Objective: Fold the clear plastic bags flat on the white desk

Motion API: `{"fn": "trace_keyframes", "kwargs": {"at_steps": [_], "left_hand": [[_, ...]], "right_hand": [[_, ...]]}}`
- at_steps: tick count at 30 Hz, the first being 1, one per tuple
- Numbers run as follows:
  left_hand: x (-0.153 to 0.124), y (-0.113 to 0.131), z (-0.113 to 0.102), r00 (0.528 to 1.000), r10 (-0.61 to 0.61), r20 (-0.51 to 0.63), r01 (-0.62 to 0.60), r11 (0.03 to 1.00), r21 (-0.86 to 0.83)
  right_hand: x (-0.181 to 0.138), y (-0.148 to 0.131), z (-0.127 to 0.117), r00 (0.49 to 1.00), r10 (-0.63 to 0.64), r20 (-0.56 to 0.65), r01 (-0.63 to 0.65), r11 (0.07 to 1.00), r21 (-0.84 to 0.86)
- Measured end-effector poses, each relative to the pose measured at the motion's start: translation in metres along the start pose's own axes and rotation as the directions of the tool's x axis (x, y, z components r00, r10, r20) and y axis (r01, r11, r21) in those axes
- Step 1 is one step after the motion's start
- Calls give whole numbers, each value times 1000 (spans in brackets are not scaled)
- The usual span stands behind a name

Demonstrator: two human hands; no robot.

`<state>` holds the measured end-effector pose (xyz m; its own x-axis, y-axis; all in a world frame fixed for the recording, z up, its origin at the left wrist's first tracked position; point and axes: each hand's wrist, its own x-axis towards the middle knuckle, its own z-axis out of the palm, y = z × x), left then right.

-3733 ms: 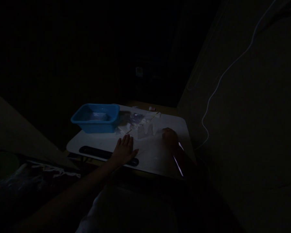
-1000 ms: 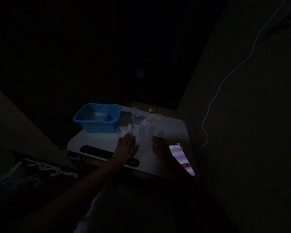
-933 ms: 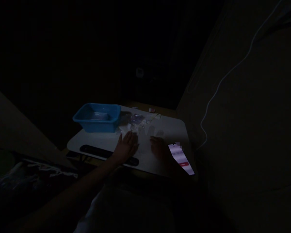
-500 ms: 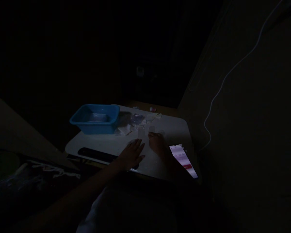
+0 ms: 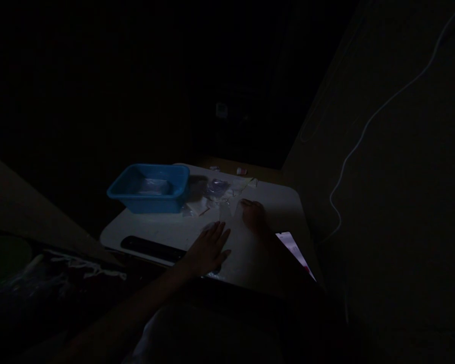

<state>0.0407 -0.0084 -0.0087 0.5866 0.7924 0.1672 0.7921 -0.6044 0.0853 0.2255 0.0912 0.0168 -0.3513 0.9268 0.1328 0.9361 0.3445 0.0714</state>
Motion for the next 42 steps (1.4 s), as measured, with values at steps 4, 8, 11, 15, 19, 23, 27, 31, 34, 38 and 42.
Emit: {"fn": "trace_keyframes", "kwargs": {"at_steps": [4, 8, 11, 15, 19, 23, 27, 31, 34, 38, 42], "left_hand": [[0, 1, 0, 1000, -3, -16, 3, 1000, 15], [2, 2, -1, 1000, -14, -15, 14, 1000, 27], [3, 2, -2, 1000, -10, 10, 10, 1000, 29], [2, 0, -2, 1000, 5, 28, -6, 1000, 19], [2, -3, 0, 999, 29, 20, -29, 1000, -13], [2, -4, 1, 999, 34, 17, -33, 999, -35], [1, -3, 0, 999, 33, 7, -33, 998, -50], [0, -3, 1, 1000, 26, 9, -25, 997, -73], [0, -2, 2, 1000, -4, -3, 4, 997, -73], [1, 0, 2, 997, -77, -19, 76, 995, -65], [2, 2, 0, 991, -136, -19, 135, 990, -42]], "right_hand": [[-32, -7, -11, 999, 54, -1, -54, 999, -7], [-65, -23, -17, 995, 102, 16, -101, 995, -22], [-76, -33, -15, 990, 132, 43, -131, 991, -32], [-72, -35, -10, 983, 160, 90, -155, 986, -65], [-61, -29, -8, 981, 180, 69, -174, 981, -88], [-48, -20, -7, 977, 211, 40, -206, 972, -110], [-35, -11, -3, 970, 241, 35, -234, 963, -132], [-25, -1, 0, 969, 246, 2, -244, 961, -128], [-20, 7, -1, 971, 237, 10, -235, 966, -112], [-27, 11, -8, 970, 240, 19, -238, 967, -97], [-53, -3, -13, 981, 194, -17, -195, 979, -61]]}}
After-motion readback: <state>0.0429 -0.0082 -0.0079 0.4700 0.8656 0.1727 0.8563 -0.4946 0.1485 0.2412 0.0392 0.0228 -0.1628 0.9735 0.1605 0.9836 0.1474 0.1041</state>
